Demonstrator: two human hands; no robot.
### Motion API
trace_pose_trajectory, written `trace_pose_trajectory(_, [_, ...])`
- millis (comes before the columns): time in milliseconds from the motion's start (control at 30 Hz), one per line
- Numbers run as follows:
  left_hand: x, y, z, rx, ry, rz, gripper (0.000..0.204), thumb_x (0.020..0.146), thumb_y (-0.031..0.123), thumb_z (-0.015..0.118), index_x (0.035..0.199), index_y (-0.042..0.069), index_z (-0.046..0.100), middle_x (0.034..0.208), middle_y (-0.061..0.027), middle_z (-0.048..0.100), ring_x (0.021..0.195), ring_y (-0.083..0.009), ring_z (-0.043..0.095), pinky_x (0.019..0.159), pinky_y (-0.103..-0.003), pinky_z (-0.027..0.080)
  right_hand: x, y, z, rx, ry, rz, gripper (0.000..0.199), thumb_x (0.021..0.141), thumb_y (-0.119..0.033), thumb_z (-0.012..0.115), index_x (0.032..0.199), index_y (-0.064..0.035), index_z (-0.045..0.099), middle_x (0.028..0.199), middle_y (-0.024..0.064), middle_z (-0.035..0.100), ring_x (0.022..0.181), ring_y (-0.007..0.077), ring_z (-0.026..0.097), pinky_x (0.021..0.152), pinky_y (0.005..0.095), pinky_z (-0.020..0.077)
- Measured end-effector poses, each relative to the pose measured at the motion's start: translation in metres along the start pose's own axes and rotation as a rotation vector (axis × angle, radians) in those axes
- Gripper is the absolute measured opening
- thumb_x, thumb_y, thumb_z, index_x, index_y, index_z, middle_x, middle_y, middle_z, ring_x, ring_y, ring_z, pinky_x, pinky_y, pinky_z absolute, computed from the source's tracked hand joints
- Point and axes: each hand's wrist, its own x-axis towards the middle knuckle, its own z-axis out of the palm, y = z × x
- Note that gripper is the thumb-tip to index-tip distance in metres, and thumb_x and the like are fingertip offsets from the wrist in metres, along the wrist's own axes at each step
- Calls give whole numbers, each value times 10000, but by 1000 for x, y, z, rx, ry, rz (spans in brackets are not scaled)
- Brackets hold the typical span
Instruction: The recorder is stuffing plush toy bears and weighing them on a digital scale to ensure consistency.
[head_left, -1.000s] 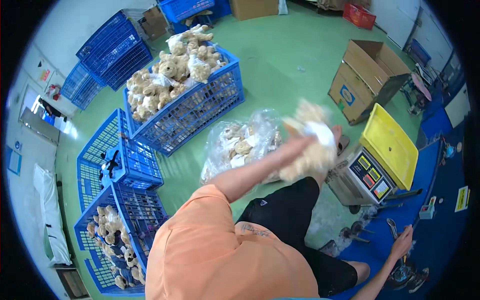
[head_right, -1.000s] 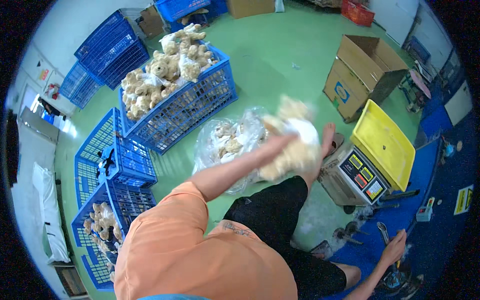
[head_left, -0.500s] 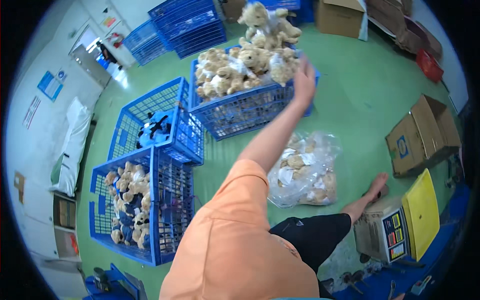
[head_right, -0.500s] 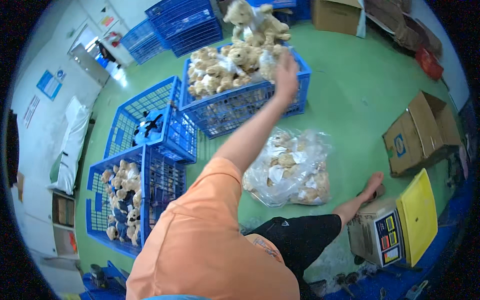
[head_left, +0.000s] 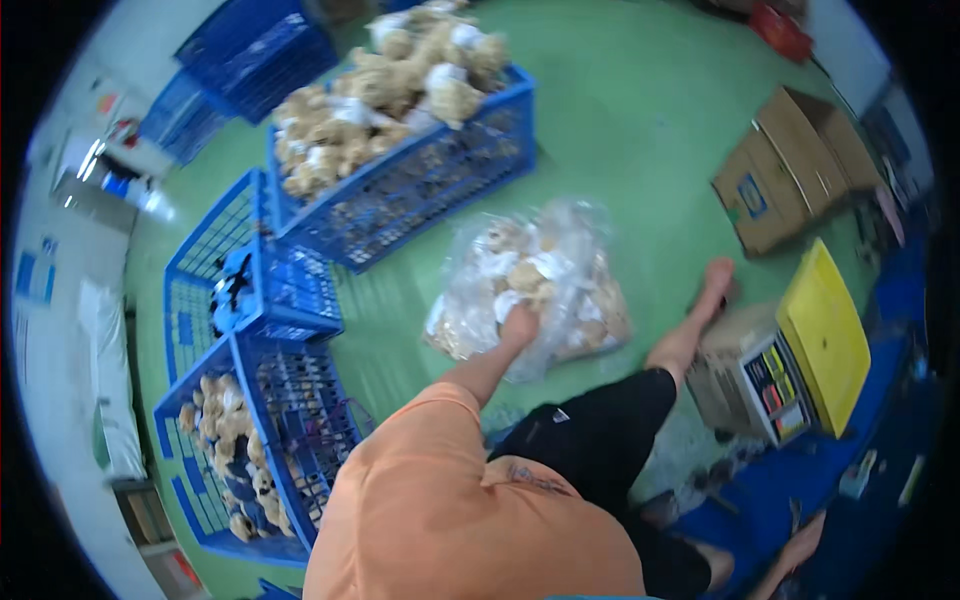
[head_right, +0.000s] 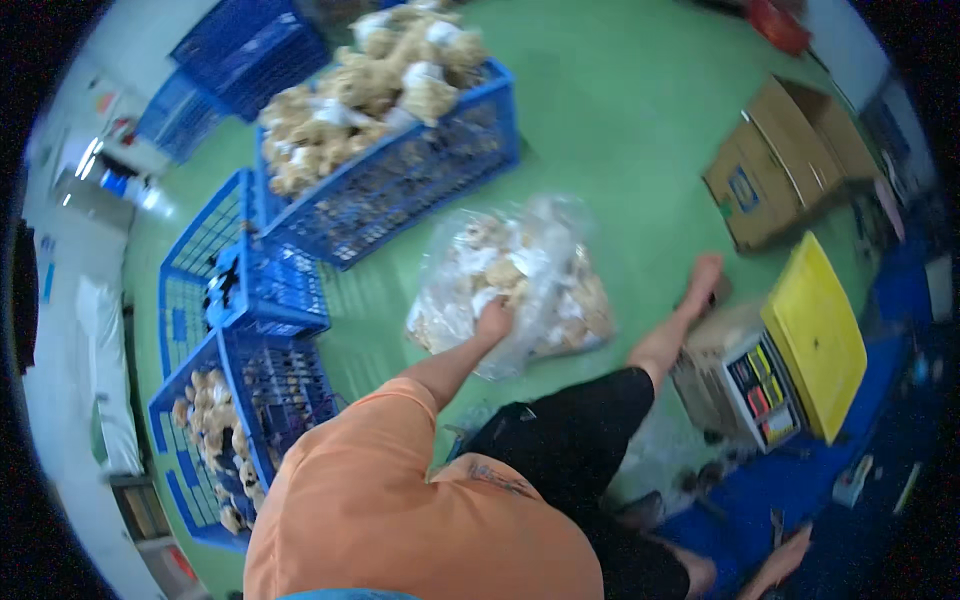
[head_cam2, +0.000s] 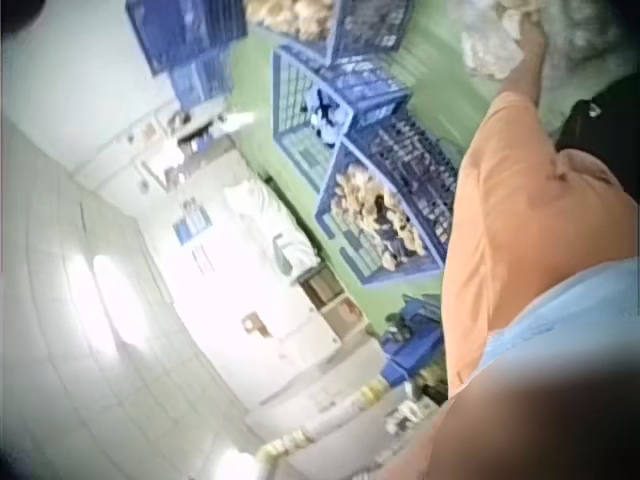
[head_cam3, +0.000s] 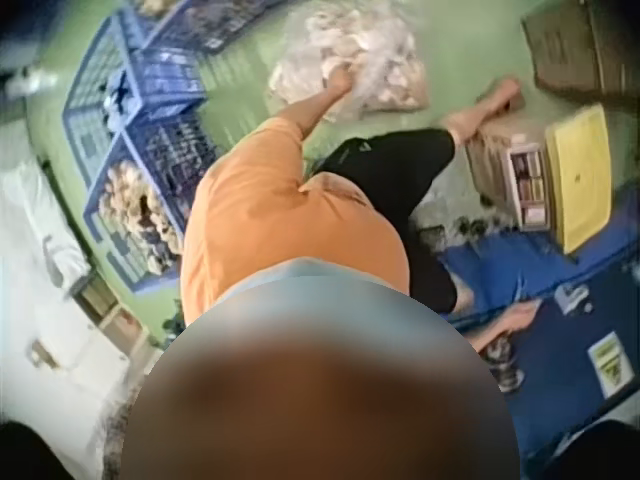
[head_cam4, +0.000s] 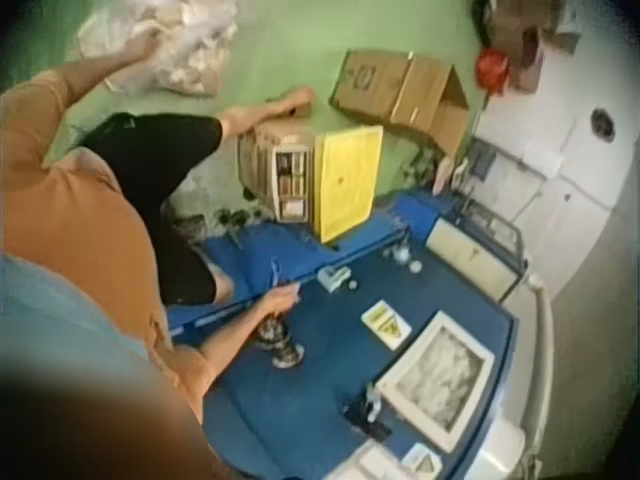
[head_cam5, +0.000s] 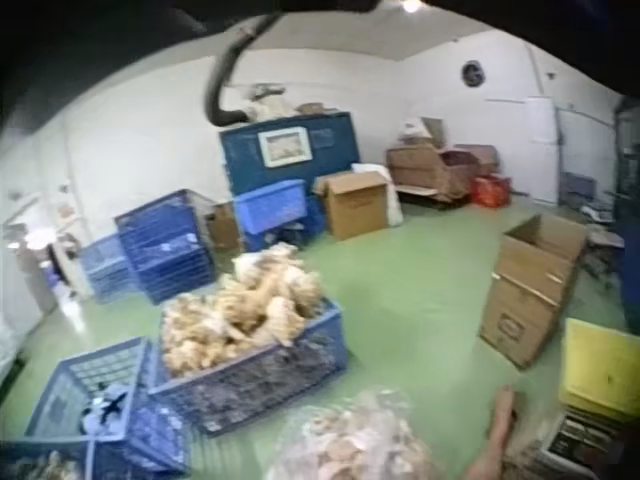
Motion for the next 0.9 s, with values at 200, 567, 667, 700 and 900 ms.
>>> trace_pose_trajectory(200, [5, -72, 12, 150, -184, 10, 396, 897, 308, 520, 1137, 12, 630, 1018, -244, 683, 956, -435, 640, 848, -488, 492, 37, -94, -115, 708, -76, 435, 466, 1081, -333, 384, 1025, 28, 673, 910, 145, 687, 758, 277, 608, 750, 382, 479])
trace_pose_trajectory(567, [44, 34, 25, 351, -212, 103, 295, 897, 249, 537, 1061, 18, 620, 990, -216, 630, 903, -410, 617, 798, -489, 496, 28, -96, -136, 884, -155, 636, 473, 1068, -383, 405, 1085, -3, 687, 813, 84, 642, 682, 182, 559, 612, 304, 465])
trace_pose_trajectory(667, [64, 30, 16, 561, -6, 239, 235, 890, 180, 547, 1047, 21, 622, 990, -206, 624, 886, -378, 625, 793, -478, 508, 31, -110, -141, 863, -100, 631, 467, 1066, -379, 406, 1072, -8, 688, 799, 74, 635, 671, 180, 544, 589, 293, 448])
trace_pose_trajectory(700, [67, 39, 7, 615, 138, 194, 209, 882, 143, 545, 1037, 28, 627, 958, -198, 632, 859, -372, 632, 776, -474, 515, 31, -113, -143, 848, -67, 630, 463, 1066, -378, 406, 1066, -10, 688, 792, 68, 632, 665, 179, 536, 577, 287, 440])
trace_pose_trajectory(900, [106, -4, -42, 589, -16, 169, 184, 890, 96, 559, 1052, 49, 632, 853, -159, 657, 753, -350, 638, 713, -433, 524, 43, -119, -147, 885, -126, 615, 463, 1067, -378, 397, 1036, -18, 686, 807, 59, 635, 674, 180, 540, 606, 290, 447])
